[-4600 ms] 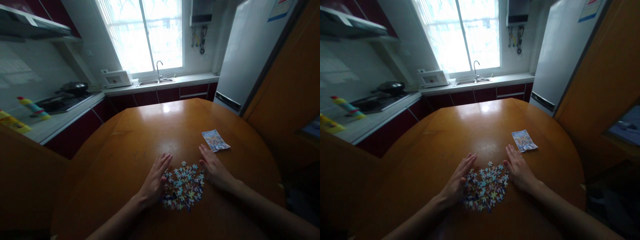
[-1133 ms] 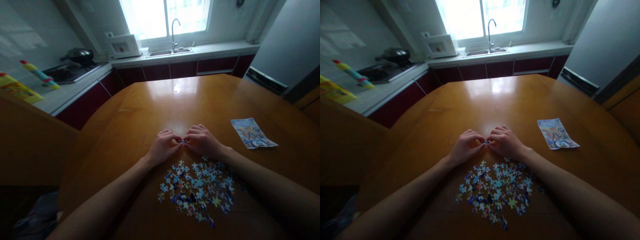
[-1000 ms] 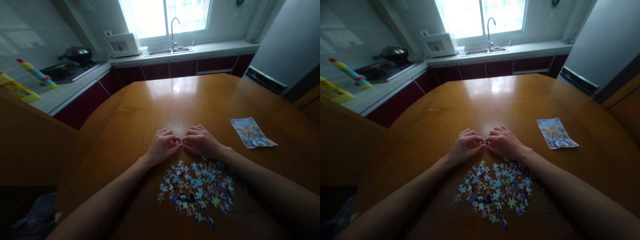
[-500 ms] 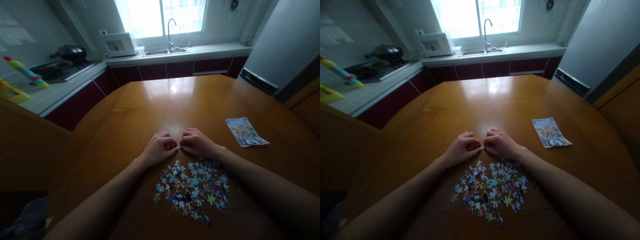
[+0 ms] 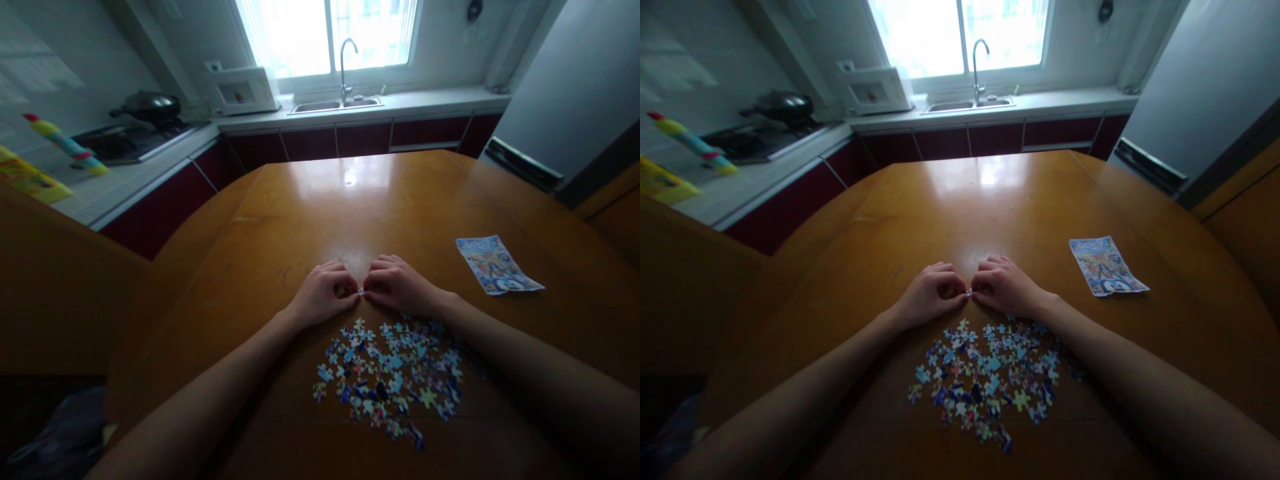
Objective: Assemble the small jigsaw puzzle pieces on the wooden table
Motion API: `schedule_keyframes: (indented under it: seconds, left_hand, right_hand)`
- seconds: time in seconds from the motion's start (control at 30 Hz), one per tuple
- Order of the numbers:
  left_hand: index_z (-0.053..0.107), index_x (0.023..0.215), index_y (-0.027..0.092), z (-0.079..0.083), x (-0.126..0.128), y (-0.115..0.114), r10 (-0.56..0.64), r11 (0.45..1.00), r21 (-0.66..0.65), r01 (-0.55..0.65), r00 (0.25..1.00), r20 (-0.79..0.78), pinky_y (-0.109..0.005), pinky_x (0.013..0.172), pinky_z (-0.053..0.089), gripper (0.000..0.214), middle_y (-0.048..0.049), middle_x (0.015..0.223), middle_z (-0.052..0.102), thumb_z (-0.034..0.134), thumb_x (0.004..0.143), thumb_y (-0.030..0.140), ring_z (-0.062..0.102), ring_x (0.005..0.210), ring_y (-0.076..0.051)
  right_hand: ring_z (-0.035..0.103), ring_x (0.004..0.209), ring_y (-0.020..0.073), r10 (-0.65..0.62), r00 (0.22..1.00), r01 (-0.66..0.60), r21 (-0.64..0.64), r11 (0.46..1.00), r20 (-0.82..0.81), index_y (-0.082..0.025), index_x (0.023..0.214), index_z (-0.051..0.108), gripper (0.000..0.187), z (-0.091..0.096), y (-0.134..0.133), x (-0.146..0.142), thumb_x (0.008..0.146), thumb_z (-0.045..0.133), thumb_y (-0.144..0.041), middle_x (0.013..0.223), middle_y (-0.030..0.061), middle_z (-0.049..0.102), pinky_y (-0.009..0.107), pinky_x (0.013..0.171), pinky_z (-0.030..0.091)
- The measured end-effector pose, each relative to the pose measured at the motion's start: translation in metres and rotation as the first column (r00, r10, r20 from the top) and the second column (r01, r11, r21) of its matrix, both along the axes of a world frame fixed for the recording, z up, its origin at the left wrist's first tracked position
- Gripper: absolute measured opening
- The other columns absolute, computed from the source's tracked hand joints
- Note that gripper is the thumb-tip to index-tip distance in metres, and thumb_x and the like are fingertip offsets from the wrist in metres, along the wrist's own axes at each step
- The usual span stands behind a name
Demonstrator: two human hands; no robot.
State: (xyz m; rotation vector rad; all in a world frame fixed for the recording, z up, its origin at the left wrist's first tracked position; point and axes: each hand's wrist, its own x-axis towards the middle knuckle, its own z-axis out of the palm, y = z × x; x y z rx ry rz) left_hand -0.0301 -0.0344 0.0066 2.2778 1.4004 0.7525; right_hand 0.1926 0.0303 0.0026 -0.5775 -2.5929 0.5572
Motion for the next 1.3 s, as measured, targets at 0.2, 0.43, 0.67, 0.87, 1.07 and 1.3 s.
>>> schedule_keyframes:
  seconds: [0.2, 0.43, 0.67, 0.87, 1.07, 1.3]
  left_hand:
    - [0.072, 0.078, 0.022, 0.004, 0.001, 0.0, -0.012, 1.0, -0.001, 0.012, 1.0, 0.002, -0.031, 0.072, 0.042, 0.007, -0.0009, 0.075, 0.063, 0.071, 0.081, 0.029, 0.056, 0.075, -0.017]
    - [0.071, 0.077, 0.021, 0.0, 0.001, 0.0, -0.026, 0.999, 0.03, 0.024, 0.998, 0.049, -0.031, 0.073, 0.043, 0.008, -0.002, 0.078, 0.066, 0.071, 0.082, 0.028, 0.057, 0.077, -0.018]
    - [0.071, 0.077, 0.021, 0.001, 0.002, 0.0, -0.023, 1.0, 0.016, 0.022, 0.999, 0.031, -0.032, 0.074, 0.044, 0.007, -0.0022, 0.078, 0.066, 0.072, 0.08, 0.028, 0.058, 0.079, -0.018]
    - [0.071, 0.077, 0.022, 0.002, 0.001, -0.001, -0.02, 1.0, -0.004, 0.02, 0.998, 0.056, -0.033, 0.076, 0.044, 0.007, -0.0029, 0.079, 0.067, 0.072, 0.08, 0.029, 0.058, 0.08, -0.019]
    - [0.071, 0.077, 0.022, 0.0, 0.001, 0.0, -0.025, 1.0, 0.019, 0.024, 0.998, 0.06, -0.032, 0.075, 0.043, 0.007, -0.0018, 0.078, 0.066, 0.073, 0.08, 0.028, 0.057, 0.078, -0.018]
    - [0.071, 0.078, 0.022, -0.001, 0.001, 0.0, -0.028, 0.999, 0.029, 0.026, 0.998, 0.06, -0.031, 0.075, 0.043, 0.006, -0.0006, 0.077, 0.065, 0.074, 0.079, 0.027, 0.057, 0.078, -0.018]
  right_hand:
    - [0.058, 0.085, 0.0191, -0.035, 0.999, 0.035, -0.019, 0.999, -0.03, -0.024, 0.088, 0.071, 0.006, 0.028, -0.012, -0.002, 0.089, 0.066, -0.027, 0.087, 0.0023, 0.068, 0.035, 0.079, 0.04]
    - [0.056, 0.091, 0.0198, 0.166, 0.979, -0.159, -0.063, 0.985, 0.115, -0.023, 0.079, 0.068, 0.006, 0.038, -0.084, -0.021, 0.084, 0.071, -0.024, 0.086, 0.002, 0.065, 0.036, 0.086, 0.039]
    - [0.052, 0.085, 0.0172, 0.273, 0.938, -0.261, -0.083, 0.962, 0.214, -0.02, 0.074, 0.064, 0.013, 0.032, -0.106, -0.026, 0.085, 0.07, -0.018, 0.087, 0.0011, 0.065, 0.032, 0.078, 0.037]
    - [0.051, 0.087, 0.019, 0.294, 0.932, -0.285, -0.075, 0.956, 0.212, -0.021, 0.077, 0.065, 0.009, 0.031, -0.108, -0.03, 0.084, 0.071, -0.019, 0.089, 0.0029, 0.063, 0.033, 0.076, 0.038]
    - [0.049, 0.089, 0.0207, 0.34, 0.91, -0.333, -0.07, 0.94, 0.235, -0.02, 0.083, 0.066, 0.005, 0.029, -0.109, -0.03, 0.089, 0.067, -0.019, 0.093, 0.005, 0.062, 0.033, 0.076, 0.039]
    - [0.05, 0.093, 0.0209, 0.362, 0.901, -0.337, -0.137, 0.931, 0.241, -0.018, 0.092, 0.063, 0.007, 0.039, -0.111, -0.03, 0.089, 0.061, -0.013, 0.097, 0.0067, 0.062, 0.033, 0.08, 0.043]
